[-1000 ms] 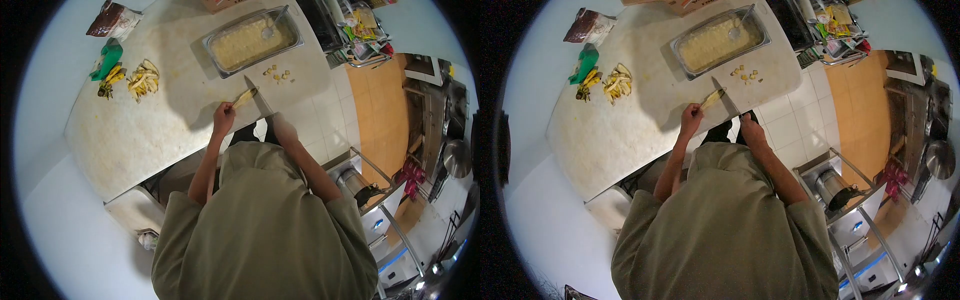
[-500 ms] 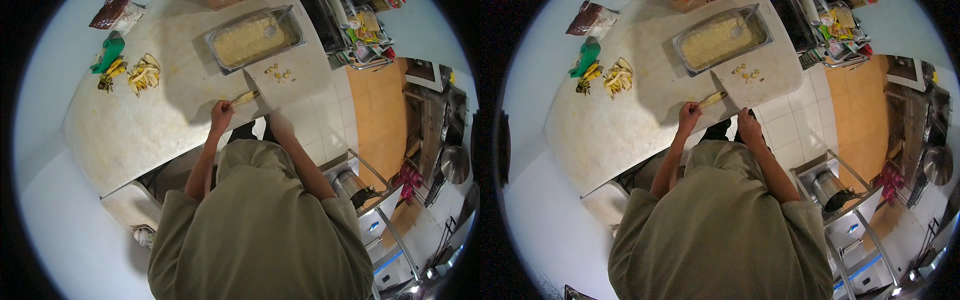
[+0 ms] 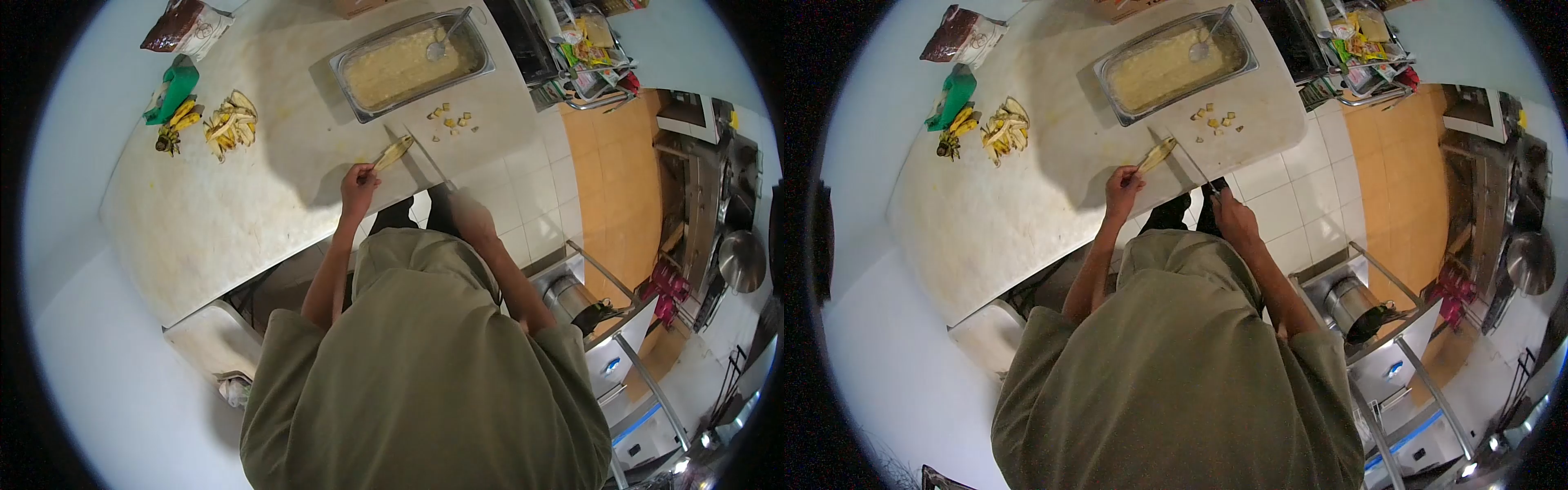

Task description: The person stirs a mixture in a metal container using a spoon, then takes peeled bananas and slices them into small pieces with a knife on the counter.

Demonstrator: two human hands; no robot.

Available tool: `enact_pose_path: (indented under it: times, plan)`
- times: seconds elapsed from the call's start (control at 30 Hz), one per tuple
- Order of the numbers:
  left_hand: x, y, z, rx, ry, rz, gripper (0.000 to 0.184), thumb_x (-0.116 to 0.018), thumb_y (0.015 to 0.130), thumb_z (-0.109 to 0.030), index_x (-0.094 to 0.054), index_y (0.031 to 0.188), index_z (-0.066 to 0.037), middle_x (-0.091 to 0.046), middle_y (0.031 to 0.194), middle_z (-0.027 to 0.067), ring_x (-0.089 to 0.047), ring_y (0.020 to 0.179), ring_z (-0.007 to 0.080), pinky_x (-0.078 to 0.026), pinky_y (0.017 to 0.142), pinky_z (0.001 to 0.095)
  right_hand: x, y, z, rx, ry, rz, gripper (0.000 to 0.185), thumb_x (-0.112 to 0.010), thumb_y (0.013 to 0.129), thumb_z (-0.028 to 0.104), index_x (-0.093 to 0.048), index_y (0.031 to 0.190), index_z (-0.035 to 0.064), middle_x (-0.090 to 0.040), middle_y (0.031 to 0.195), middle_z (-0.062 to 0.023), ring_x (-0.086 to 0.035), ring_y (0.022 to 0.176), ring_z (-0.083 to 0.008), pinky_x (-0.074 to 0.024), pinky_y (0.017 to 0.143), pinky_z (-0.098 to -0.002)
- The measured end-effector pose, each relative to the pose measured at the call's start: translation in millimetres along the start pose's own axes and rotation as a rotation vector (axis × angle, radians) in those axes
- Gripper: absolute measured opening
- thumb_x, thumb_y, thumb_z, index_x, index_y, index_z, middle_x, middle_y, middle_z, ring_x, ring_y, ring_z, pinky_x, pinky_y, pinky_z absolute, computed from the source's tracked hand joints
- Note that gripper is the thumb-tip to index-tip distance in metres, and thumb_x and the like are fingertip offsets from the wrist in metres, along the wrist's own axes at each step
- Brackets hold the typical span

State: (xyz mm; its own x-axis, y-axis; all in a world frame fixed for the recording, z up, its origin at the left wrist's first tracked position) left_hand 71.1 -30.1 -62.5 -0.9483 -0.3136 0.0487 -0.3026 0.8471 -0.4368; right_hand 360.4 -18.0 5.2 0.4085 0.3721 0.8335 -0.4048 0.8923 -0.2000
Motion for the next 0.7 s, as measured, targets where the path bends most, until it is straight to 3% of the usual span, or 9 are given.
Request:
enact_pose_path:
  times: [0.27, 0.47, 0.57, 0.7]
  plan:
    - [2, 0, 4, -0.019, 0.046, 0.009, 0.016, -0.063, 0.096, -0.008, -0.061, 0.11, 0.001, -0.066, 0.09, 0.0073, -0.069, 0.077, 0.0151, -0.058, 0.068, 0.027, -2, 9, 16, -0.056, -0.011, 0.031, 0.028, -0.055, 0.1, 0.028, -0.041, 0.096, 0.0043, -0.062, 0.06, -0.0207, -0.062, 0.055, -0.044, -0.0497, 0.048, -0.0529]
    - [2, 1, 5, -0.028, 0.067, 0.006, 0.015, -0.062, 0.095, -0.006, -0.061, 0.108, 0.001, -0.066, 0.088, 0.0071, -0.069, 0.076, 0.0147, -0.058, 0.066, 0.0266, -31, 19, 9, -0.157, -0.015, 0.091, 0.026, -0.049, 0.102, 0.028, -0.042, 0.097, 0.0035, -0.065, 0.067, -0.0222, -0.067, 0.065, -0.0425, -0.0534, 0.051, -0.0524]
    - [-1, 1, -1, -0.012, 0.092, -0.023, 0.015, -0.062, 0.094, -0.005, -0.061, 0.107, 0.001, -0.066, 0.087, 0.0071, -0.068, 0.075, 0.0146, -0.057, 0.066, 0.0266, -52, 24, 3, -0.031, -0.046, -0.006, 0.023, -0.046, 0.102, 0.026, -0.042, 0.099, 0.0033, -0.067, 0.07, -0.0223, -0.069, 0.068, -0.0417, -0.0555, 0.055, -0.052]
    - [-1, 2, -1, 0.005, 0.128, -0.014, 0.013, -0.062, 0.092, -0.002, -0.062, 0.105, 0.002, -0.067, 0.086, 0.0081, -0.068, 0.075, 0.0149, -0.057, 0.067, 0.0279, -34, 0, -4, -0.155, -0.149, 0.115, 0.018, -0.045, 0.101, 0.02, -0.042, 0.101, 0.0026, -0.067, 0.07, -0.0219, -0.069, 0.068, -0.0413, -0.0571, 0.058, -0.051]
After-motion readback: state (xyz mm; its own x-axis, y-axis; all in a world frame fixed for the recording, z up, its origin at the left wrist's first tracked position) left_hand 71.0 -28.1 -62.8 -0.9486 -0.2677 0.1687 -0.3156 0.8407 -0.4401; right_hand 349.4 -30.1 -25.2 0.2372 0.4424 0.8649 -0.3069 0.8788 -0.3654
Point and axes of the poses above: each hand's wrist, its own y-axis towards the middle knuckle, its own x-axis out of the back of the hand, z = x × y, the point moved 4 cm from there along y, towards the middle knuckle
